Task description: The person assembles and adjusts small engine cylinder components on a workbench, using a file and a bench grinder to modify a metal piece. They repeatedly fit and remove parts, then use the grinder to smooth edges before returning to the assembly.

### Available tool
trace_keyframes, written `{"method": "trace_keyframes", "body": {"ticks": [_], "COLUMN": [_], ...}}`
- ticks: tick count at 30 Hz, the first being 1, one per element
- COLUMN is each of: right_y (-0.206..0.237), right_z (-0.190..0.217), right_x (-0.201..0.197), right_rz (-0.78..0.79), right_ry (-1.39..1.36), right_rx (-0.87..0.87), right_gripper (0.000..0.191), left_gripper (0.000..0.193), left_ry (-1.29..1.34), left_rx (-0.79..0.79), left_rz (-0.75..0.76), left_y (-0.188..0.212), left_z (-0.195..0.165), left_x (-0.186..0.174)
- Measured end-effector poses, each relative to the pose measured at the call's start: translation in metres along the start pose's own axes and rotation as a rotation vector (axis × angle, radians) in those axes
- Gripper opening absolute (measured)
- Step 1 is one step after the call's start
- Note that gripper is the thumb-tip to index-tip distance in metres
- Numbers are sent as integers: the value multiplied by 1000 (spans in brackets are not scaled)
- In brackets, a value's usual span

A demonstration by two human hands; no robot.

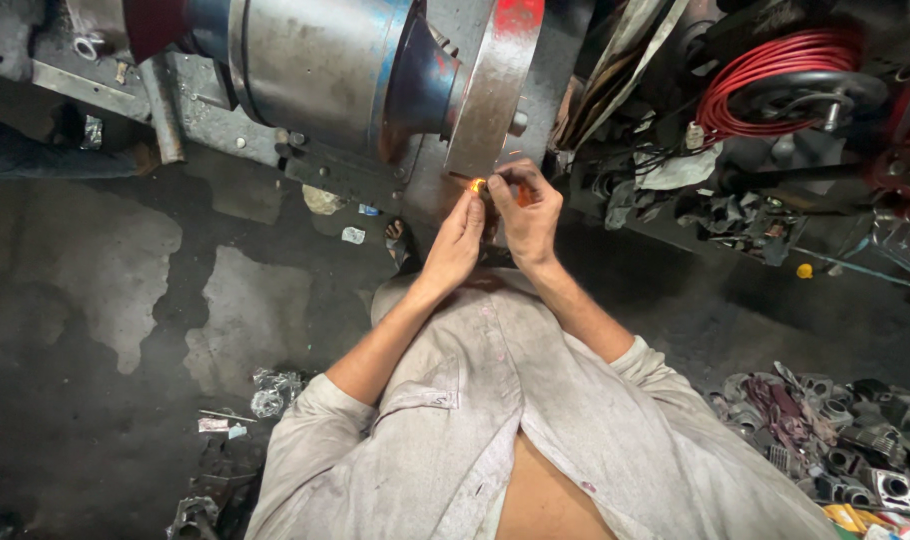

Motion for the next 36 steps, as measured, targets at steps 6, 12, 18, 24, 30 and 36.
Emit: {"method": "trace_keyframes", "body": {"ticks": [6, 12, 18, 24, 30, 36], "right_y": [8, 10, 7, 3, 2, 2], "right_z": [-6, -7, -16, -15, -11, -15], "right_x": [-1, 2, -9, -3, 0, -1], "right_rz": [-38, 19, 4, -4, -1, -25], "right_ry": [-519, -669, -168, -43, -43, 24], "right_rx": [95, 67, 68, 56, 49, 83], "right_gripper": [6, 10, 7, 6, 6, 8], "left_gripper": [29, 26, 33, 36, 37, 37], "left_ry": [-376, -532, -127, -6, 6, 17], "left_rx": [80, 259, -69, -78, -63, -115], "left_rz": [-211, -261, 52, 107, 137, 113], "left_y": [31, 48, 0, -15, -14, -11], "left_z": [-54, -97, -21, 13, 10, 13], "left_x": [-13, -15, -14, -19, -14, -9]}}
Point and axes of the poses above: each hand's wrist, its own y-axis away from the middle knuckle, its own x-axis out of the palm, z = x × y, the point moved 10 cm from there along -y, towards the middle knuckle, and after that the axes turned 15 degrees about -x, right-handed, at the moved point
